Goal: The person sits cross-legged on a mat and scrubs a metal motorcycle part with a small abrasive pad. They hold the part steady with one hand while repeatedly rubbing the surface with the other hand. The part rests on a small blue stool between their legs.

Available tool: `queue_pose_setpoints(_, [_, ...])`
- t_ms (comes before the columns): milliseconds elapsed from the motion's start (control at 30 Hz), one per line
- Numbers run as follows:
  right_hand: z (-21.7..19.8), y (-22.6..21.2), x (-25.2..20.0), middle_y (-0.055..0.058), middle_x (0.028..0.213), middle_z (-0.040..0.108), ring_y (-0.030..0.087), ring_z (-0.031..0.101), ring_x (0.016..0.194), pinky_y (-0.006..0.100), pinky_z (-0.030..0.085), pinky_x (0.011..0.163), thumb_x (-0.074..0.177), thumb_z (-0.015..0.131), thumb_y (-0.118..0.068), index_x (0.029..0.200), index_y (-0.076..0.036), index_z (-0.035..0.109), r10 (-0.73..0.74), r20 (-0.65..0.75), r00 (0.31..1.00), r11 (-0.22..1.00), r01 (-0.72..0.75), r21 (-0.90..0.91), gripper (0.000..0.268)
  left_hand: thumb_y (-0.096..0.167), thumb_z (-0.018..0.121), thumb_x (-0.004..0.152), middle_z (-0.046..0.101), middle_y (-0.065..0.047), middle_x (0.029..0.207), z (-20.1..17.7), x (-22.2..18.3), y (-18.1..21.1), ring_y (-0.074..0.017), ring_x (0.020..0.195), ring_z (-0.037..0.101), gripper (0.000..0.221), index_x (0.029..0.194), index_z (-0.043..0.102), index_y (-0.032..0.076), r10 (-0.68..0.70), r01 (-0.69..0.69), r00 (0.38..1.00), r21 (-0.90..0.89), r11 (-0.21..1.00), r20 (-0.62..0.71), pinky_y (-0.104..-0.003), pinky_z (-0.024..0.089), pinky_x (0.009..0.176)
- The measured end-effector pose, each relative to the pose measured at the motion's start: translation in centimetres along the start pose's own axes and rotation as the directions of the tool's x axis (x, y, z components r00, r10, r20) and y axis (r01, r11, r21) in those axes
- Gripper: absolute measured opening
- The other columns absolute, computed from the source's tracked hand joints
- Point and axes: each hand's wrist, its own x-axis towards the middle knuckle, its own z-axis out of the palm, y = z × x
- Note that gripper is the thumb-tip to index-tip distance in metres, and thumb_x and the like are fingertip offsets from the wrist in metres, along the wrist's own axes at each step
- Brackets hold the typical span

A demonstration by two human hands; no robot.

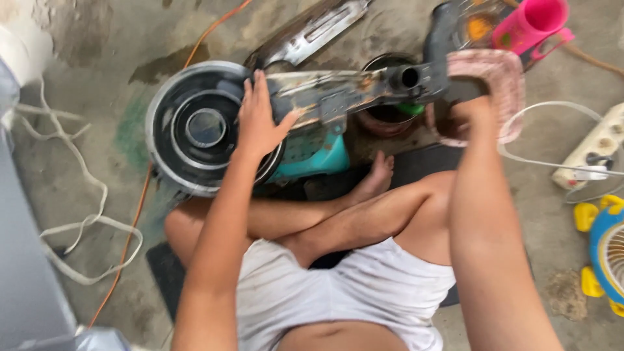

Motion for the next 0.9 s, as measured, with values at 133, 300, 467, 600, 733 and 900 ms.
queue_pose_setpoints(133, [1.9, 1.7, 3.7, 0.029, 0.088, 0.071, 0.047, 0.073, 0.084, 0.057, 0.059, 0.071, 0.062, 0.084, -0.016, 0.097, 0.005, 0.072, 0.101, 0.002, 0.995, 0.988, -0.100, 0.117, 0.043, 0.041, 0.070, 0.101, 0.022, -0.024, 0.169, -1.1, -1.1, 0.3, -0.0452, 0.154, 0.022, 0.090, 0.165, 0.022, 0.000, -0.062, 0.064, 0.998, -0.076, 0.995, 0.023, -0.059, 0.023, 0.124])
queue_pose_setpoints(300, [1.8, 1.8, 2.9, 0.021, 0.092, 0.075, 0.041, 0.073, 0.092, 0.051, 0.061, 0.074, 0.069, 0.089, -0.024, 0.100, -0.003, 0.078, -0.022, 0.037, 0.999, 0.995, 0.018, 0.096, 0.038, 0.050, 0.073, 0.094, 0.042, -0.022, 0.160, -2.4, -4.5, 1.3, -0.0414, 0.147, 0.041, 0.081, 0.154, 0.047, 0.002, -0.025, 0.022, 1.000, 0.158, 0.987, 0.015, -0.057, 0.032, 0.120])
queue_pose_setpoints(467, [7.2, 6.0, 11.7, 0.022, 0.093, 0.072, 0.036, 0.075, 0.082, 0.045, 0.064, 0.073, 0.091, 0.075, -0.025, 0.114, 0.006, 0.069, -0.061, 0.282, 0.958, 0.955, -0.026, 0.294, 0.039, 0.049, 0.071, 0.095, 0.042, -0.026, 0.159, -3.5, -7.8, 2.4, -0.0443, 0.148, 0.038, 0.075, 0.149, 0.053, -0.001, -0.035, 0.023, 0.997, 0.177, 0.984, 0.063, -0.061, 0.027, 0.121])
queue_pose_setpoints(600, [-3.5, 1.4, -2.4, 0.024, 0.084, 0.071, 0.044, 0.073, 0.080, 0.055, 0.060, 0.067, 0.071, 0.085, 0.001, 0.101, -0.001, 0.072, -0.173, -0.085, 0.981, 0.927, 0.192, 0.322, 0.033, 0.051, 0.070, 0.095, 0.042, -0.027, 0.159, -2.7, -8.5, 1.1, -0.0460, 0.147, 0.038, 0.075, 0.148, 0.055, 0.000, -0.004, -0.009, 0.997, 0.146, 0.989, 0.082, -0.065, 0.026, 0.120])
queue_pose_setpoints(733, [-3.7, 2.9, 4.6, -0.002, 0.073, 0.077, 0.014, 0.078, 0.071, 0.028, 0.061, 0.062, 0.073, 0.074, -0.015, 0.087, -0.025, 0.080, 0.032, -0.662, 0.749, 0.816, 0.363, 0.451, 0.017, 0.046, 0.070, 0.096, 0.041, -0.027, 0.159, -1.9, -8.8, 0.5, -0.0463, 0.147, 0.038, 0.071, 0.148, 0.054, 0.000, 0.011, -0.018, 0.999, 0.149, 0.989, 0.046, -0.066, 0.027, 0.119])
queue_pose_setpoints(900, [-8.0, -5.8, -9.2, 0.016, 0.098, 0.076, 0.031, 0.079, 0.085, 0.038, 0.067, 0.070, 0.090, 0.075, 0.014, 0.115, -0.008, 0.070, -0.287, -0.893, 0.347, 0.380, 0.897, 0.227, 0.035, 0.038, 0.072, 0.094, 0.042, -0.027, 0.158, -1.5, -9.0, 0.6, -0.0467, 0.146, 0.040, 0.066, 0.145, 0.056, -0.001, 0.036, -0.036, 0.999, 0.174, 0.984, 0.004, -0.064, 0.033, 0.114])
